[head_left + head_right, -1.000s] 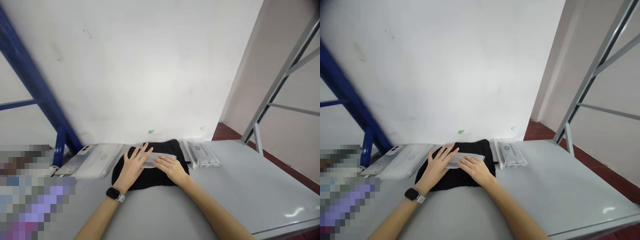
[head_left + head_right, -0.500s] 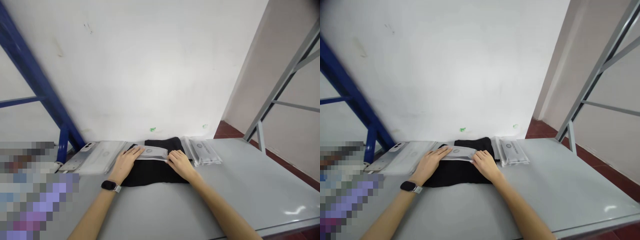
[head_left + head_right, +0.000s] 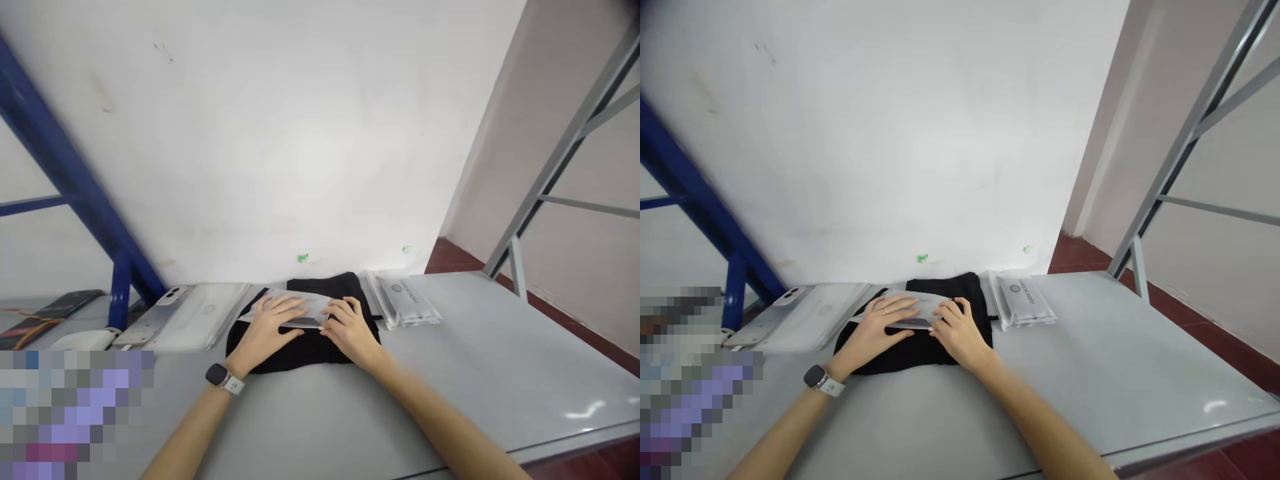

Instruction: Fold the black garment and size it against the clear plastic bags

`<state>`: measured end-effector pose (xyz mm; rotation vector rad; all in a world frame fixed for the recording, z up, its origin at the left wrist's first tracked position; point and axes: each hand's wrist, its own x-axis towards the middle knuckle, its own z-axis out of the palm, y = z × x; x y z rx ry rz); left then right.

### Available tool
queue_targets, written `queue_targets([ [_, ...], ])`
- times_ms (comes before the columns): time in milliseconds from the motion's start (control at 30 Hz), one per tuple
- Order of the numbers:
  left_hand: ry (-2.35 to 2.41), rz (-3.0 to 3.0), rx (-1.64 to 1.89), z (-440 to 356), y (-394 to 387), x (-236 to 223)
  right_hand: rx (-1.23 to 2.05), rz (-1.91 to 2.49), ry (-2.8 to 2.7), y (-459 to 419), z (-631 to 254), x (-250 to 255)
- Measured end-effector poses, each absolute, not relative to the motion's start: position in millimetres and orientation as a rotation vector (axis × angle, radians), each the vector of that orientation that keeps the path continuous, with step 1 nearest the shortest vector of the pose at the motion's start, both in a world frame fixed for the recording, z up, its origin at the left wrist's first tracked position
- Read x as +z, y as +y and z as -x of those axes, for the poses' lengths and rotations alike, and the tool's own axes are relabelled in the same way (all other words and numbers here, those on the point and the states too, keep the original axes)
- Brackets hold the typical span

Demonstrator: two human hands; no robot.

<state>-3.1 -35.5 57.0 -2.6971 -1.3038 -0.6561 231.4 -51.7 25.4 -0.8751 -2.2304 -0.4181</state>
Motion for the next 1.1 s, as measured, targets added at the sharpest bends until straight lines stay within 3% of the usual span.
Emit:
queue_targets([
  [300, -1.207, 2.739, -0.949, -32.9, -52.2, 44.0, -0.450, 0.881, -2.210, -55.0, -230.1, 29.3],
  [1100, -1.197, 2.435, -0.845, 4.0, -33.7, 59.8, -0.799, 1.146, -2.085, -23.8, -285.0, 34.1],
])
